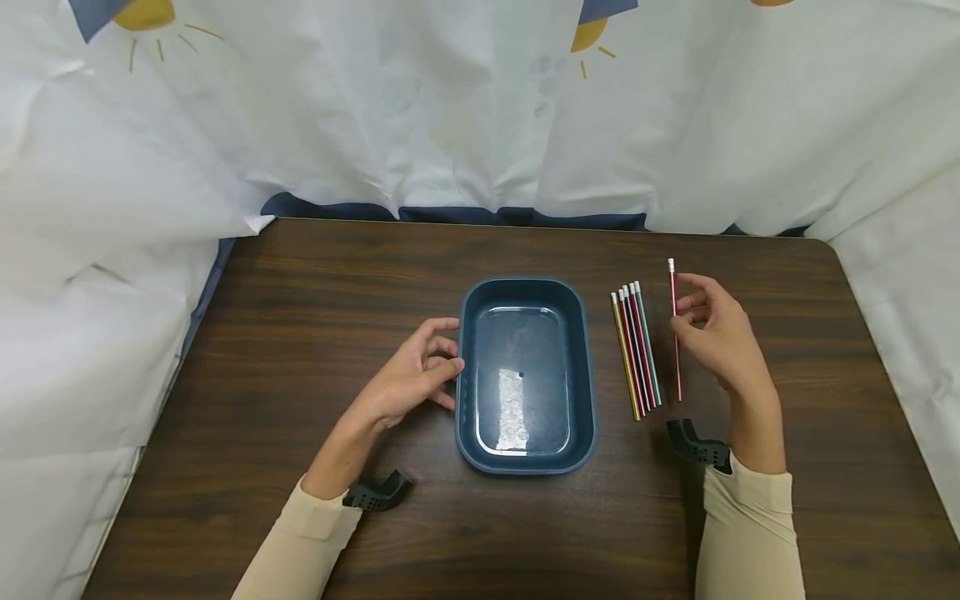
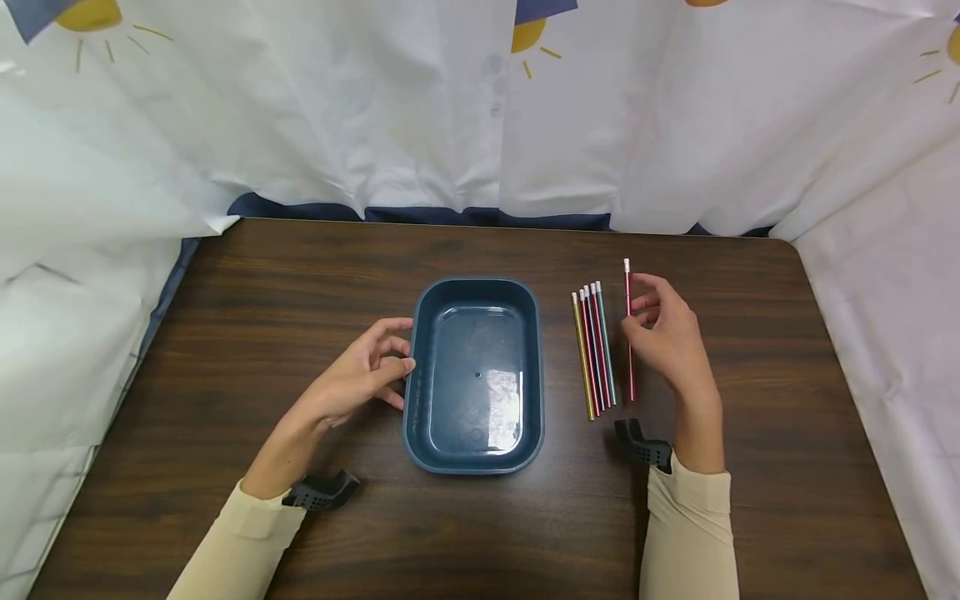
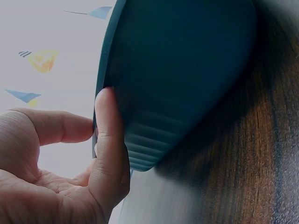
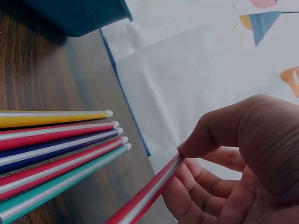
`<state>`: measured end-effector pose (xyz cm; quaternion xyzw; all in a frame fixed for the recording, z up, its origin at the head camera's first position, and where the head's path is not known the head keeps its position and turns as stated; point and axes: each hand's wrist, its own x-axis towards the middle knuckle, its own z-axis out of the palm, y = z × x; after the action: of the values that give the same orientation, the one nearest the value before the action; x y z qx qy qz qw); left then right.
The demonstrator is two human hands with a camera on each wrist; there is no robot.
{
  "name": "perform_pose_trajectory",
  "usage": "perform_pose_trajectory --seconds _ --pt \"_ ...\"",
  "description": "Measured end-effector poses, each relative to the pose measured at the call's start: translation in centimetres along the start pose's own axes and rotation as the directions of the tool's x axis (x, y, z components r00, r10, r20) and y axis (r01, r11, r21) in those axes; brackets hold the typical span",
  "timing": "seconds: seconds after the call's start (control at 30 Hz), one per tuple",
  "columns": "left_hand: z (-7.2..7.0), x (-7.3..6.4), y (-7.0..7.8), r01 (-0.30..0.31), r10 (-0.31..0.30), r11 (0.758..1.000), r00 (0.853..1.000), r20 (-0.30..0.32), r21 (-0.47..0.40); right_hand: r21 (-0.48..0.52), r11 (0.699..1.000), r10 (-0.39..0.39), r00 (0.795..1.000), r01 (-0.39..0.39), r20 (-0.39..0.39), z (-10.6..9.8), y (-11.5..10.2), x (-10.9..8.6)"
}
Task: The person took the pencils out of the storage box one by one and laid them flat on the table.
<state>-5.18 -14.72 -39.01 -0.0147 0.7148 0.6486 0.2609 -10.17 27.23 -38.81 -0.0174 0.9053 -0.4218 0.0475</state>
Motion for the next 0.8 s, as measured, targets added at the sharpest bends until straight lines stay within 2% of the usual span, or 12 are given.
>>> perform_pose_trajectory --seconds 0.57,0.8 --pt "0.2 0.1 0.0 -0.003 0.003 1.000 1.000 -0.004 -0.012 -0.011 0.999 0.041 0.999 -0.041 0.029 0.9 0.5 0.3" --pt "0.1 0.1 0.0 -0.009 0.008 1.000 1.000 -0.018 -0.027 -0.044 0.999 0.031 0.999 -0.030 0.020 1.1 0.6 0.6"
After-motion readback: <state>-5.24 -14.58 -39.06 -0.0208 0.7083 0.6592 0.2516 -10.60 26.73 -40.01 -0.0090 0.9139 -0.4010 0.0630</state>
